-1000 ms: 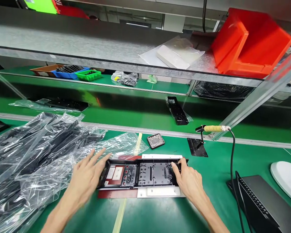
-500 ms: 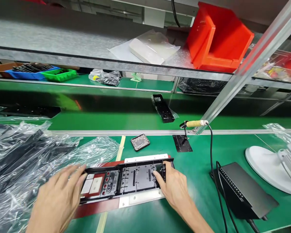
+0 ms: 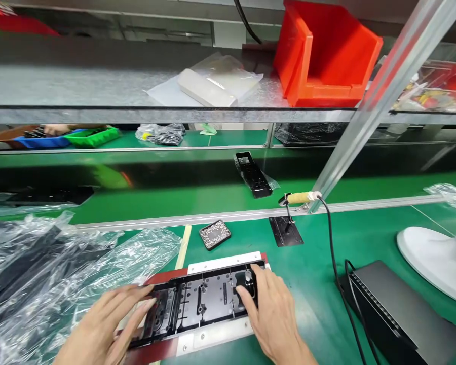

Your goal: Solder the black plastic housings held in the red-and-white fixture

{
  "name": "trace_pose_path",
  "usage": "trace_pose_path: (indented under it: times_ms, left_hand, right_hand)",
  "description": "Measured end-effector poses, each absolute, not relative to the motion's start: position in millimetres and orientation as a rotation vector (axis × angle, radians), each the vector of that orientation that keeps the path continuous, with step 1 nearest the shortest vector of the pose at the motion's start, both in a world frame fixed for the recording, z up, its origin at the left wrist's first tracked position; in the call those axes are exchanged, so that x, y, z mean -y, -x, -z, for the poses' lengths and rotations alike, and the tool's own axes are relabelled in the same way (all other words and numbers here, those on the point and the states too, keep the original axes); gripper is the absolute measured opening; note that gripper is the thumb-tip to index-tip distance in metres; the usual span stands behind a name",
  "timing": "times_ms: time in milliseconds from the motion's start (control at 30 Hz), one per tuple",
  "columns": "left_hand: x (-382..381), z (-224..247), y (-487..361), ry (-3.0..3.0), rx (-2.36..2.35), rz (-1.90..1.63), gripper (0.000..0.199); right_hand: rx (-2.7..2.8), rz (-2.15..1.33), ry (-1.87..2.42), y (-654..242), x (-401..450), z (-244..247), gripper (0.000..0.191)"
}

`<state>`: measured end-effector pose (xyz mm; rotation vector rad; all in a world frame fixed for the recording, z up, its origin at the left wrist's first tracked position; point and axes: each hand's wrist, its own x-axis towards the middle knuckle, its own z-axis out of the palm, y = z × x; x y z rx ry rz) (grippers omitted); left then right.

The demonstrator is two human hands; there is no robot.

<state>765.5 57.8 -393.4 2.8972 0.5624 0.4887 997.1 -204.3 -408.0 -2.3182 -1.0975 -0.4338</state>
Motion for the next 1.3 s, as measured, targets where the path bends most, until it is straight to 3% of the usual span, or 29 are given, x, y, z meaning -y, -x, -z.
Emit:
trace_pose_path:
  times_ms: [167, 300, 467, 733, 867, 1000, 1167, 1300]
  left_hand:
    - [-67, 357, -879, -2.704, -0.550, -0.265, 0.040]
    - [-84, 379, -954, -2.671, -0.437, -0.211, 0.028]
    - [-92, 410, -990, -2.702, -0.406, -0.220, 0.023]
    - [-88, 417, -1001, -2.746, -0.400, -0.258, 0.027]
    - [-85, 408, -999, -2.699, -0.426, -0.270, 0.019]
    - [-73, 386, -982, -2.565, -0.541, -0.306, 0.017]
    - [-36, 359, -932, -2.373, -0.528, -0.271, 0.019]
    - [4, 352, -894, -2.213, -0.407, -0.195, 0.023]
  right_hand:
    - [1.047, 0.394, 2.143, -1013, 212, 413, 0.025]
    - [0.996, 0.390, 2.013, -1023, 216, 420, 0.021]
    - [0.936, 0.299, 1.927, -1029, 218, 424, 0.018]
    - [0.805, 0.112, 1.888, -1035, 222, 395, 0.020]
    - [0.708, -0.028, 1.863, -1045, 218, 378, 0.025]
    - [0.440, -0.118, 1.764, -1075, 202, 369, 0.043]
    - [0.200, 0.163, 1.653, -1129, 175, 367, 0.068]
    - [0.189, 0.444, 1.679, -1156, 160, 359, 0.076]
